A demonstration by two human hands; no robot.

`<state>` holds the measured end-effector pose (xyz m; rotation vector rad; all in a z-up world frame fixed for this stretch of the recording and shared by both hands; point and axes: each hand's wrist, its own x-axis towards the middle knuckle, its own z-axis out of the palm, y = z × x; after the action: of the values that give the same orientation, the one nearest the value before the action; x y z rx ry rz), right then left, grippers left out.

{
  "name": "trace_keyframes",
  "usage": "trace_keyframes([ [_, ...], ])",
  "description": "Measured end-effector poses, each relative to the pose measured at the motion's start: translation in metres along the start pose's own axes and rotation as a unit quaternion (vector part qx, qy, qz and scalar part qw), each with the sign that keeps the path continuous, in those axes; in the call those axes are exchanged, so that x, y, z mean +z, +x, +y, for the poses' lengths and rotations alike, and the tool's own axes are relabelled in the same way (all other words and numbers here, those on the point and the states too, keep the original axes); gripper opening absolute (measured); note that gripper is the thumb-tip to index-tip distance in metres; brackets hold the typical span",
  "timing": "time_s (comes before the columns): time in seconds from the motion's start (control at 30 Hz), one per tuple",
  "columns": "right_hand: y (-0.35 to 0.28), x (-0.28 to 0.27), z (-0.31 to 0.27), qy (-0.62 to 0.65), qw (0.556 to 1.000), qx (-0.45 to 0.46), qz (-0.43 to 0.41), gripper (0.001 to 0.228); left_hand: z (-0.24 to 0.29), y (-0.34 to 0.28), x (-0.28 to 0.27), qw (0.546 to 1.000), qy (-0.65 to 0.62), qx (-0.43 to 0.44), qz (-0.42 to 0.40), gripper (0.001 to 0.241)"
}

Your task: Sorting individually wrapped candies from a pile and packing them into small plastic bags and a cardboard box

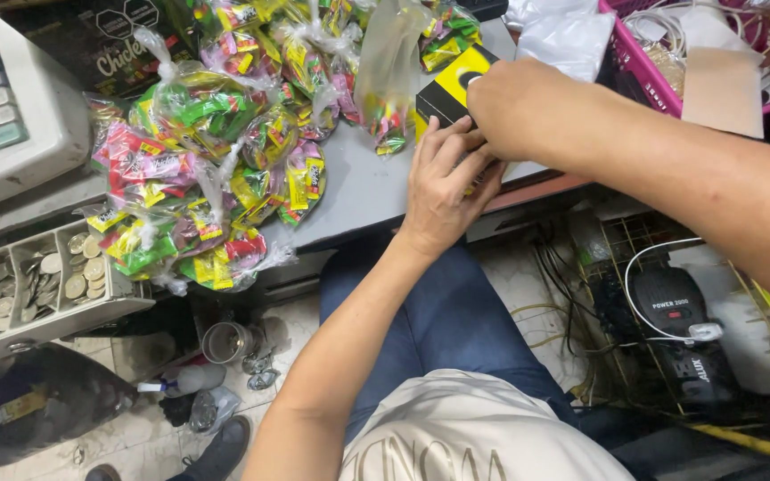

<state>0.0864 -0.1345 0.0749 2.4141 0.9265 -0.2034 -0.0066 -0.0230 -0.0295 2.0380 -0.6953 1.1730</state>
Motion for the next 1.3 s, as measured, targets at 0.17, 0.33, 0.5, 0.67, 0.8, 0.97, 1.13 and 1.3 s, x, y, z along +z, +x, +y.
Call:
trace_keyframes([
  [0.17,-0.010,0.014,0.000,0.010,0.998,-0.002,0.060,0.016,0.001,-0.001,0.000,1.000,-0.004,-0.007,0.005,0.018],
  [0.33,-0.019,0.001,0.002,0.030,0.999,-0.001,0.044,0.013,0.003,0.006,-0.004,1.000,0.007,0.002,0.011,0.017],
  [0.5,-0.013,0.014,0.012,0.009,0.998,0.012,0.066,0.022,0.005,0.022,-0.016,0.999,0.043,0.015,-0.025,0.017],
  [0.67,-0.036,-0.009,0.022,0.051,0.997,0.023,0.058,0.022,0.005,0.030,-0.019,0.994,0.085,0.025,-0.057,0.020],
  [0.8,-0.079,-0.057,0.016,0.200,0.977,0.076,0.004,0.030,0.006,0.027,-0.019,0.993,0.099,0.019,-0.060,0.022],
  [0.97,-0.067,-0.010,0.029,0.184,0.979,0.025,0.082,0.024,0.006,0.023,-0.016,0.993,0.102,0.013,-0.063,0.027],
  [1.13,-0.062,0.029,0.017,0.058,0.985,0.012,0.161,0.031,0.002,0.016,-0.010,0.996,0.068,0.001,-0.053,0.028],
  [1.3,-0.066,0.046,0.038,0.255,0.894,-0.011,0.369,0.008,-0.002,0.009,-0.004,0.997,0.070,0.010,-0.018,0.033],
])
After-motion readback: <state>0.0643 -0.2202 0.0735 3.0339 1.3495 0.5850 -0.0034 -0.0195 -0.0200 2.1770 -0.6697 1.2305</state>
